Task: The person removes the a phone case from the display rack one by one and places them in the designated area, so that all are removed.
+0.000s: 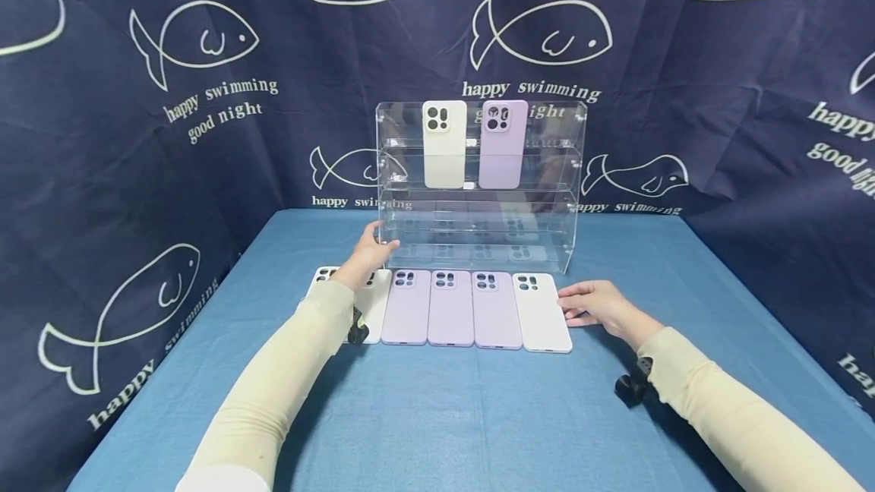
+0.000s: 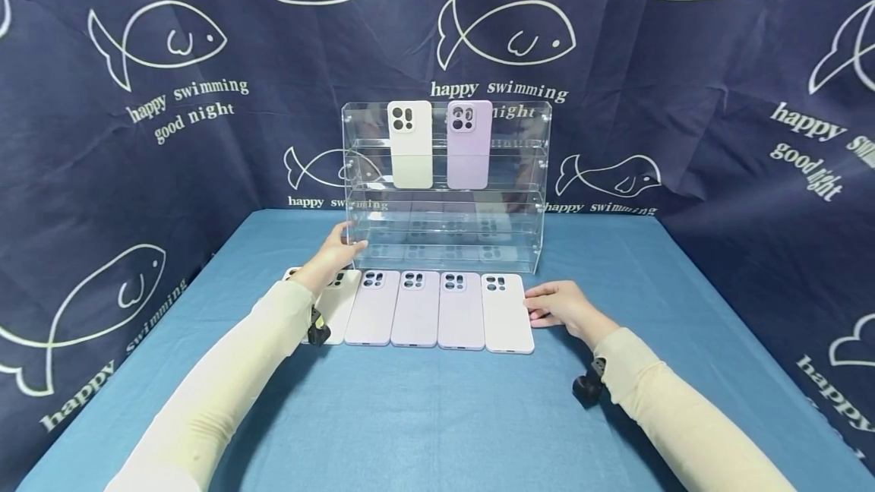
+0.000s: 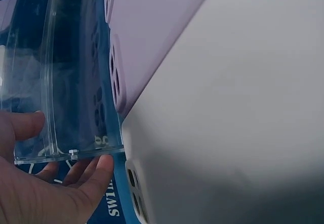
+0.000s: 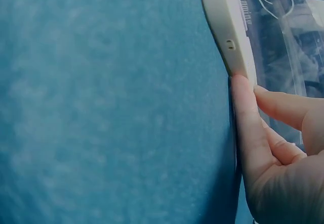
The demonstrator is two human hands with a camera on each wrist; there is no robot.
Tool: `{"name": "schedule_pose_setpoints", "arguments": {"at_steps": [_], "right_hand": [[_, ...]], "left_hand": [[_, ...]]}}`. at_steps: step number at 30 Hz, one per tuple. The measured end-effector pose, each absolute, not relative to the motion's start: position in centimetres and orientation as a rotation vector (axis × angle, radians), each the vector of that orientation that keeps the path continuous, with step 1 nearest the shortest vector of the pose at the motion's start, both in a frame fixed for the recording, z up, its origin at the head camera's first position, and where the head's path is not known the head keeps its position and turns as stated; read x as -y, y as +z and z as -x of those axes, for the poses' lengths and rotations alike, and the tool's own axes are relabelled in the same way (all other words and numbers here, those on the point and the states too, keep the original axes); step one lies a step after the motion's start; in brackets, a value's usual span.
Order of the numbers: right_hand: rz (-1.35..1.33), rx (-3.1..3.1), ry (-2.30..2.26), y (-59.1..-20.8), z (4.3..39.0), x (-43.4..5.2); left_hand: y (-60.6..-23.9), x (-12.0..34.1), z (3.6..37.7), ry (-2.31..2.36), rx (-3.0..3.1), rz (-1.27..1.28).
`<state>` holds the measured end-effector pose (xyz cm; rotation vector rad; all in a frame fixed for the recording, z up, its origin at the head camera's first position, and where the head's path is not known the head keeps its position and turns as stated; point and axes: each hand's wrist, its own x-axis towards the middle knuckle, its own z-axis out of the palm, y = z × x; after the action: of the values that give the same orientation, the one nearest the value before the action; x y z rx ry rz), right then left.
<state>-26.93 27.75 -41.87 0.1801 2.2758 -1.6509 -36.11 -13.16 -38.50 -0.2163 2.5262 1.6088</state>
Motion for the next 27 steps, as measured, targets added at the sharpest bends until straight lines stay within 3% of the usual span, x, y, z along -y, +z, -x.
{"name": "schedule_pose_setpoints", "arguments": {"at_steps": [27], "right_hand": [[-0.182,-2.184,-1.658,-41.85,27.14,-28.14]], "left_hand": [[-38.05,12.63,36.36,1.703,-2.463,0.287]]}}
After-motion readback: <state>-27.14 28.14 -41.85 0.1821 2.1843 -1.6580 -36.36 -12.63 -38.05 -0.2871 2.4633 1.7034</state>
